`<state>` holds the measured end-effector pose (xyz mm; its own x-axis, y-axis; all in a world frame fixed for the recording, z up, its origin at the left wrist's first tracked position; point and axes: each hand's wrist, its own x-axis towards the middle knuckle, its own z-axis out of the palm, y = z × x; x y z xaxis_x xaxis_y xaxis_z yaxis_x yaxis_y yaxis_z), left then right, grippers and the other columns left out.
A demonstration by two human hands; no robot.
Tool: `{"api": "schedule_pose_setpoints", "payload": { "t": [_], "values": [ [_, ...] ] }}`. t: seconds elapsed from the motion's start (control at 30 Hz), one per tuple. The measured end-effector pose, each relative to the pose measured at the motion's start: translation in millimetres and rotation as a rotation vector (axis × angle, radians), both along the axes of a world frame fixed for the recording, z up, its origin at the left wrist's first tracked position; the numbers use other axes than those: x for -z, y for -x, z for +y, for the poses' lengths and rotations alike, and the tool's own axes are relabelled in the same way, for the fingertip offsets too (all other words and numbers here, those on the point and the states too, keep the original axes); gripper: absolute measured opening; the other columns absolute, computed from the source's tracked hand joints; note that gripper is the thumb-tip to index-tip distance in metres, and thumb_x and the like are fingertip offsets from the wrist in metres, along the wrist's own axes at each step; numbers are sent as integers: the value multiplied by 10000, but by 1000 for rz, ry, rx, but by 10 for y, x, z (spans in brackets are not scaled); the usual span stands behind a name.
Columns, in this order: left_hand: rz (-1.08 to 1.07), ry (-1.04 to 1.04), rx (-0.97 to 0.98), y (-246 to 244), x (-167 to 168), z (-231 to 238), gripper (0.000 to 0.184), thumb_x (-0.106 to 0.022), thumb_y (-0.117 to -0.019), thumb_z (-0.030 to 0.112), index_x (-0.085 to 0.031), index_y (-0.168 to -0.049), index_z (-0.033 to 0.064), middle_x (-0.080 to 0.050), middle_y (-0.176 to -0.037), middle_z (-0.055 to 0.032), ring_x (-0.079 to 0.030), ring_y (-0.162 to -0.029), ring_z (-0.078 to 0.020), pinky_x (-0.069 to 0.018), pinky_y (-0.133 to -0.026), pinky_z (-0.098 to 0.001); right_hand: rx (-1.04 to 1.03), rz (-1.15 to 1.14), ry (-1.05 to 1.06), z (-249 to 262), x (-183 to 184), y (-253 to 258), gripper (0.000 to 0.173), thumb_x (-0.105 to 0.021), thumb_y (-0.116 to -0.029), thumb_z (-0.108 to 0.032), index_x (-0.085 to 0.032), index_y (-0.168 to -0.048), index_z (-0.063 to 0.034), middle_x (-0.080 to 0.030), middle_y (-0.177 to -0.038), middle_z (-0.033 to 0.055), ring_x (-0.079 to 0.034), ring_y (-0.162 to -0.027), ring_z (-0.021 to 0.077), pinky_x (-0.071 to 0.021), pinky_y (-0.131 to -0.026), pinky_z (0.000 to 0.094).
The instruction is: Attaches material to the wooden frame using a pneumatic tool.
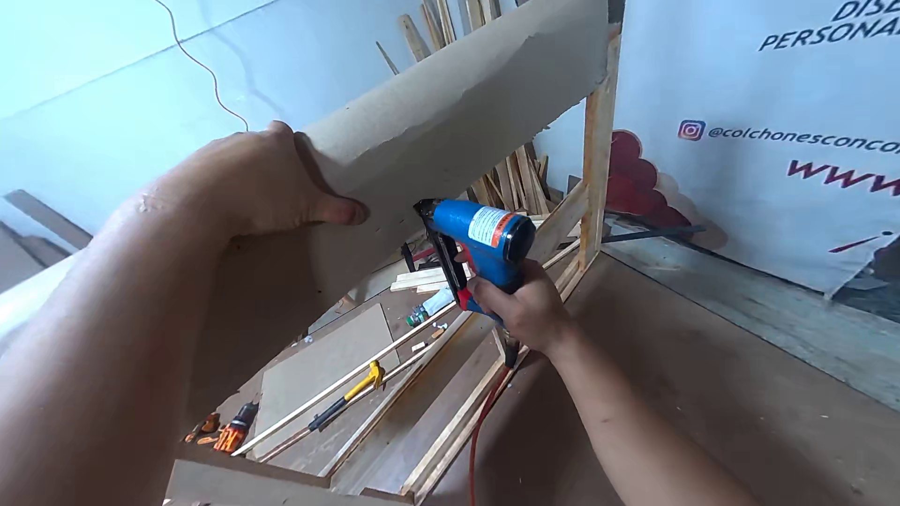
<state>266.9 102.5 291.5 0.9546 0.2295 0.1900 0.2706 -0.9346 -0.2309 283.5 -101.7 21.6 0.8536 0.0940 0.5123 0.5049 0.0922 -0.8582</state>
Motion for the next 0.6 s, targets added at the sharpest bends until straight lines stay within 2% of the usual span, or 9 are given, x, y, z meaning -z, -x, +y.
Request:
{"api": "schedule_pose_setpoints", "payload": {
  "t": [0.1, 0.2, 0.33, 0.47, 0.53, 0.6],
  "values": [
    [3, -18, 9, 37, 3, -7, 1125, -818, -622, 786, -448, -1414, 78, -662, -955, -250, -659, -914, -481, -503, -729, -717, -9, 11, 25, -1, -3, -39, 187, -687, -870, -268, -745, -1029, -189, -722, -803, -61, -682, -681, 51, -598, -609, 284],
    [-3, -25, 20, 36, 4, -49, 1134, -832, -612, 777, -456, -1414, 69, -663, -964, -265, -657, -922, -499, -503, -735, -725, 17, 0, 59, -69, -72, 62, 156, -692, -874, -271, -740, -997, -188, -702, -756, -61, -661, -630, 52, -572, -544, 278],
    [-3, -31, 19, 105, -11, -101, 1125, -828, -626, 771, -463, -1410, 52, -649, -1041, -264, -642, -993, -494, -497, -778, -719, 12, -19, 83, 71, -75, 244, 148, -702, -873, -305, -718, -960, -187, -690, -731, -68, -654, -605, 45, -572, -520, 278],
    [9, -21, 19, 116, 4, -28, 1140, -837, -632, 754, -439, -1434, 48, -655, -1041, -272, -644, -997, -498, -496, -792, -729, -4, 16, 153, 110, -131, 261, 141, -703, -868, -283, -728, -977, -197, -690, -750, -82, -651, -640, 27, -566, -550, 273],
    [7, -21, 27, 102, -26, -63, 1120, -843, -633, 747, -448, -1420, 55, -647, -1052, -276, -639, -999, -498, -494, -787, -726, -30, -2, 73, -13, -115, 214, 149, -705, -883, -292, -729, -977, -178, -701, -747, -50, -665, -626, 66, -578, -545, 296],
    [1, -24, 35, 88, -18, -47, 1153, -822, -620, 783, -452, -1437, 58, -643, -1118, -286, -632, -1045, -504, -490, -822, -731, -114, -7, -133, -197, 106, 239, 220, -719, -919, -322, -723, -1017, -126, -682, -728, 38, -644, -580, 153, -576, -527, 353]
  ]
}}
